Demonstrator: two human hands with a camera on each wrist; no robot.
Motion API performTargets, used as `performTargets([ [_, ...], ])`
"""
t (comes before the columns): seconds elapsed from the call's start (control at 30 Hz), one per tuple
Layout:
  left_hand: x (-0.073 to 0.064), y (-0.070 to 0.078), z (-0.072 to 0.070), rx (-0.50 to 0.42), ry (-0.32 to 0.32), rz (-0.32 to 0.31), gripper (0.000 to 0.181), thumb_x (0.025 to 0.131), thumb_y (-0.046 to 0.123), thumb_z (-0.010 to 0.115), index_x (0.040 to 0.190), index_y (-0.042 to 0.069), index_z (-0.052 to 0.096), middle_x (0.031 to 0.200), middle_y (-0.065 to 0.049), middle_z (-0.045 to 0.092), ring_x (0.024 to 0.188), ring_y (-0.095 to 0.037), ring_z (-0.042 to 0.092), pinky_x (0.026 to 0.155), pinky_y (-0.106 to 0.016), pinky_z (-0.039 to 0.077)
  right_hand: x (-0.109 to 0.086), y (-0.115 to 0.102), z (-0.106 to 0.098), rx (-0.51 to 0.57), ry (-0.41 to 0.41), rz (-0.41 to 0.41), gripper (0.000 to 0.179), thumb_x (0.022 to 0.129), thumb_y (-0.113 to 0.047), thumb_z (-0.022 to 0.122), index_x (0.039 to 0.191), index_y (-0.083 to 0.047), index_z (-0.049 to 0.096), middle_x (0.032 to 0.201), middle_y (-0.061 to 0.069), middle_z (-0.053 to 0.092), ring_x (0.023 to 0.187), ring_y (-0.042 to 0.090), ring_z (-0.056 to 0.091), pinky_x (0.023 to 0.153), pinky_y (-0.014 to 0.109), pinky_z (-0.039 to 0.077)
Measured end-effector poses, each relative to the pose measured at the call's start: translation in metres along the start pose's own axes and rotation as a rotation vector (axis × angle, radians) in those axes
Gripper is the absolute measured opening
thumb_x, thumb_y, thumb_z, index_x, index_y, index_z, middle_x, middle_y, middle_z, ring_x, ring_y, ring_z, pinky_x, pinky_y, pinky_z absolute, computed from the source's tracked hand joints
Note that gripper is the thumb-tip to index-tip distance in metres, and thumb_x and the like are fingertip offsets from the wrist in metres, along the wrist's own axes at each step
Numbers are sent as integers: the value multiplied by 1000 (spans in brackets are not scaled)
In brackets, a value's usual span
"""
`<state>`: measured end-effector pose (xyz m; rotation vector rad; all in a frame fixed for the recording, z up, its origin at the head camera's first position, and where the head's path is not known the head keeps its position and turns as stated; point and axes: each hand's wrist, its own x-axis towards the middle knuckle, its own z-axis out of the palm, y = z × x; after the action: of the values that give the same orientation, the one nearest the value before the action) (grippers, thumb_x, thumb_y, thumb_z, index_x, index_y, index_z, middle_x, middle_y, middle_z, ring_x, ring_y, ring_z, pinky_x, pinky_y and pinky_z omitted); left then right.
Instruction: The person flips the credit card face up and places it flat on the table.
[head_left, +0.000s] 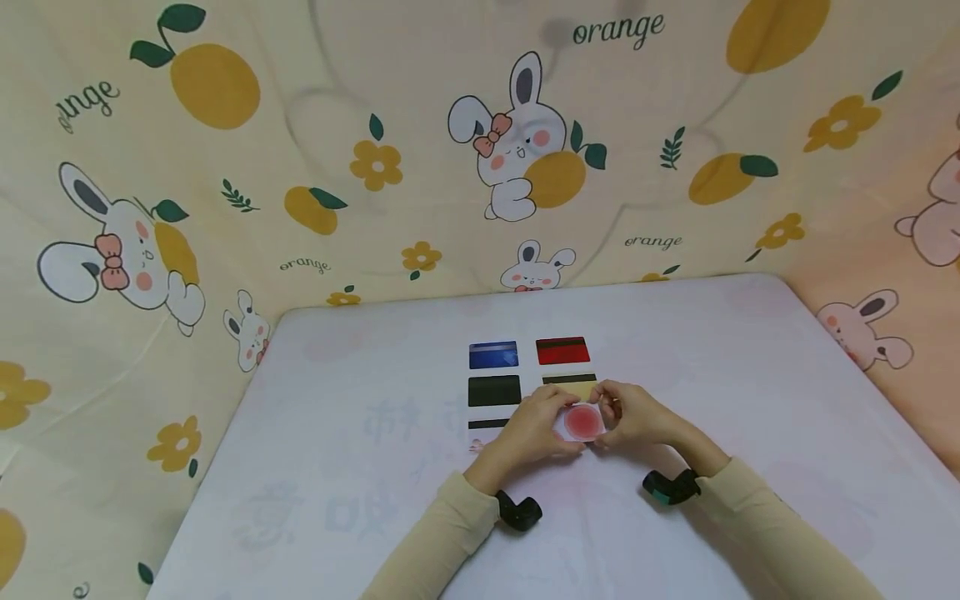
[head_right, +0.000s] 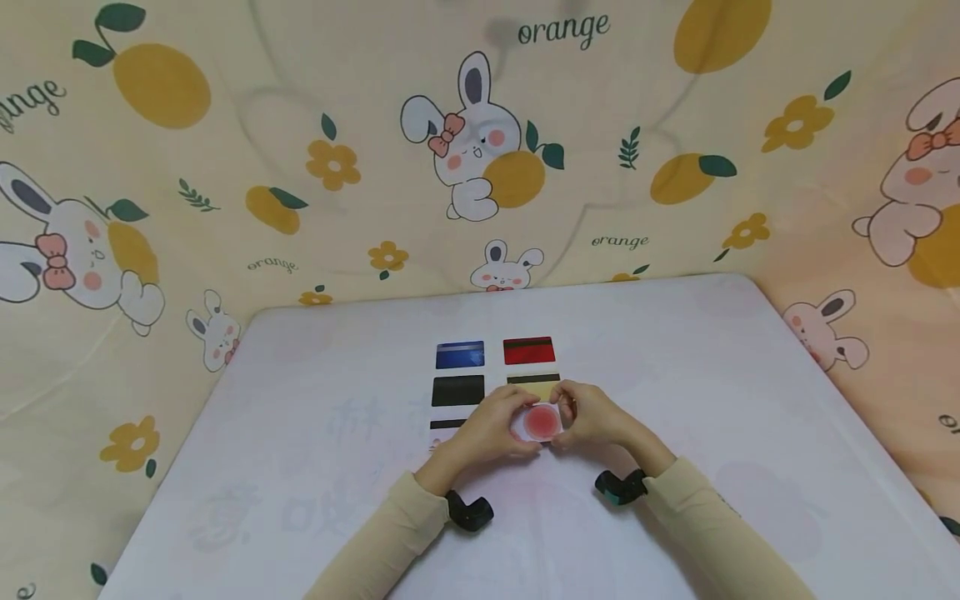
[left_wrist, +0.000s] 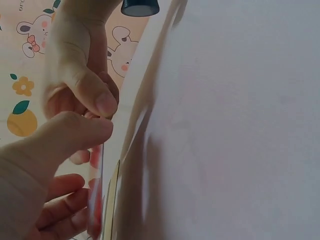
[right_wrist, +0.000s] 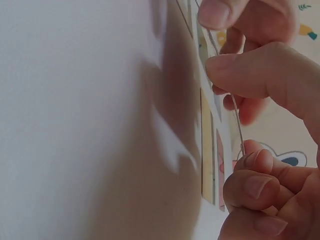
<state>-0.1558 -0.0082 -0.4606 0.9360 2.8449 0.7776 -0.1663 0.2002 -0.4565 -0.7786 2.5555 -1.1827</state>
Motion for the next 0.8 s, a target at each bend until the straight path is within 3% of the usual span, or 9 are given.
performTargets([
  [0.33, 3, 4, -2, 9, -4, -14, 57, 68, 37, 78, 118, 15, 61, 114, -1, 55, 110, -14, 49, 94, -26, 43, 1, -2, 1, 27, -9, 11, 51, 62, -14, 82, 99, -1, 50, 69, 5, 47, 55, -1, 38, 50, 17, 36],
  [0.57, 3, 0, -3, -28, 5, -50, 55, 69, 38, 78, 117, 17, 61, 113, 1, 55, 108, -12, 51, 93, -26, 45, 1, -1, 1, 35, 24, 13, 61, 64, -17, 83, 112, -1, 50, 73, 7, 49, 59, 1, 42, 53, 17, 39],
  [0.8, 3, -3, -7, -74, 40, -26, 56, 71, 38, 76, 118, 15, 60, 112, 1, 56, 106, -11, 52, 92, -21, 46, 0, 3, 1, 130, 42, 26, 62, 65, -13, 82, 116, 0, 49, 73, 12, 52, 57, 2, 45, 52, 18, 41],
])
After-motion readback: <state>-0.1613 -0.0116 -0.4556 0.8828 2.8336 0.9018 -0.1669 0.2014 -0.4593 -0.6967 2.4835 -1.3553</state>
